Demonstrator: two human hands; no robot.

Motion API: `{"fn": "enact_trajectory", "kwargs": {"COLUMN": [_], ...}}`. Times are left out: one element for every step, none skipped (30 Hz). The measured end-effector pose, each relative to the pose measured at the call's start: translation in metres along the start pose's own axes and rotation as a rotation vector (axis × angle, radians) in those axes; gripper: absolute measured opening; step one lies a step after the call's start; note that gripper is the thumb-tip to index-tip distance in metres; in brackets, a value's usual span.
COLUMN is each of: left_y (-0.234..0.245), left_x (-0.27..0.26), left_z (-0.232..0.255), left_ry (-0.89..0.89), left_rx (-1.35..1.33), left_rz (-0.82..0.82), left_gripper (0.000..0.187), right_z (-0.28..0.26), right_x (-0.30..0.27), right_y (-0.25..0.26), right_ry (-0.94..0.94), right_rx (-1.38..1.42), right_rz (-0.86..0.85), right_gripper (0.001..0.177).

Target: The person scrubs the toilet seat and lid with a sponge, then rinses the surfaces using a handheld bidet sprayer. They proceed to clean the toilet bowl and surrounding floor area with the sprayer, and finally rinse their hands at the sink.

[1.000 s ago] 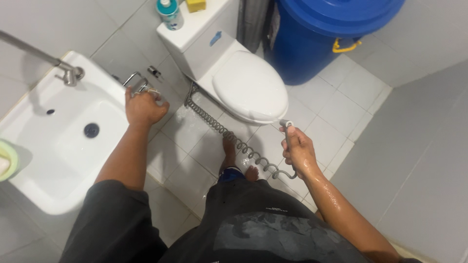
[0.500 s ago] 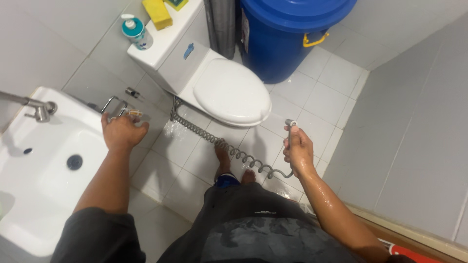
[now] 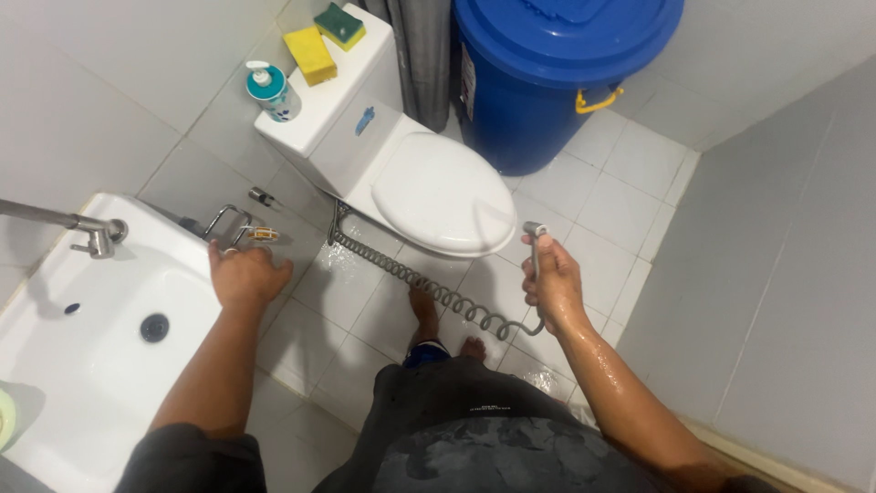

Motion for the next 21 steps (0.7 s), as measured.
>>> {"fn": "enact_trajectory", "kwargs": {"left_y": [0.000,0.000,-0.001,0.002,0.008,0.014,0.014,0.016,0.015,0.013,0.011,0.008,0.006,0.003,-0.002,-0.007,-0.013,-0.019,-0.022,-0.025,-0.024], "left_x": [0.003,0.006,0.009,0.018,0.031,0.040,0.051,0.066,0.077,0.086,0.100,0.114,0.128,0.142,0.156,0.170,0.185,0.202,0.221,0.236,0.256], "left_z": [0.005,0.011,0.022,0.039,0.057,0.080,0.105,0.134,0.155,0.172,0.191,0.215,0.232,0.246,0.261,0.275,0.285,0.294,0.299,0.305,0.307], "left_ry": [0.021,0.004,-0.013,-0.033,-0.084,-0.187,-0.205,-0.261,-0.315,-0.507,-0.497,-0.485,-0.527,-0.569,-0.569,-0.570,-0.570,-0.513,-0.479,-0.483,-0.501], "left_rx": [0.105,0.119,0.133,0.143,0.030,-0.237,-0.227,-0.356,-0.486,-0.707,-0.732,-0.757,-0.790,-0.821,-0.901,-0.978,-1.056,-1.195,-1.263,-1.303,-1.335], "left_rz": [-0.058,-0.134,-0.209,-0.274,-0.285,-0.115,-0.252,-0.301,-0.348,-0.230,-0.286,-0.344,-0.299,-0.254,-0.253,-0.255,-0.256,-0.362,-0.406,-0.426,-0.437], "left_gripper": [0.049,0.048,0.046,0.046,0.065,0.061,0.061,0.063,0.072,0.071,0.070,0.069,0.068,0.067,0.064,0.061,0.059,0.051,0.047,0.042,0.038], "right_z": [-0.004,-0.006,-0.009,-0.015,-0.022,-0.027,-0.031,-0.035,-0.039,-0.045,-0.051,-0.056,-0.060,-0.064,-0.067,-0.071,-0.073,-0.077,-0.081,-0.085,-0.088], "right_x": [0.002,0.002,0.002,0.006,0.012,0.014,0.016,0.017,0.018,0.023,0.027,0.029,0.030,0.031,0.033,0.036,0.038,0.043,0.050,0.056,0.064], "right_y": [-0.004,-0.010,-0.017,-0.023,-0.029,-0.035,-0.041,-0.047,-0.053,-0.059,-0.065,-0.069,-0.074,-0.078,-0.081,-0.083,-0.085,-0.087,-0.089,-0.092,-0.094], "right_ry": [-0.008,-0.020,-0.031,-0.031,-0.025,-0.031,-0.037,-0.030,-0.022,-0.005,-0.015,-0.029,-0.042,-0.044,-0.046,-0.050,-0.041,-0.028,-0.014,0.008,0.030], "right_rx": [-0.001,-0.022,-0.043,-0.066,-0.080,-0.093,-0.106,-0.107,-0.109,-0.112,-0.123,-0.135,-0.146,-0.152,-0.158,-0.162,-0.161,-0.160,-0.158,-0.174,-0.190], "right_rz": [-0.025,-0.032,-0.038,-0.043,-0.061,-0.078,-0.094,-0.105,-0.117,-0.129,-0.131,-0.132,-0.134,-0.145,-0.156,-0.165,-0.173,-0.177,-0.180,-0.172,-0.164], "right_gripper": [0.050,0.050,0.050,0.049,0.049,0.049,0.049,0.050,0.051,0.052,0.053,0.054,0.054,0.056,0.057,0.059,0.060,0.062,0.063,0.064,0.066]}}
Point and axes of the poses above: each hand's wrist, its own x-axis towards the middle knuckle, its own y-axis out of the back of the hand, z = x × y, the point moved 2 cm from there along x, towards the middle knuckle, and after that the axes turned 11 degrees about -z, right-handed, at the moved point
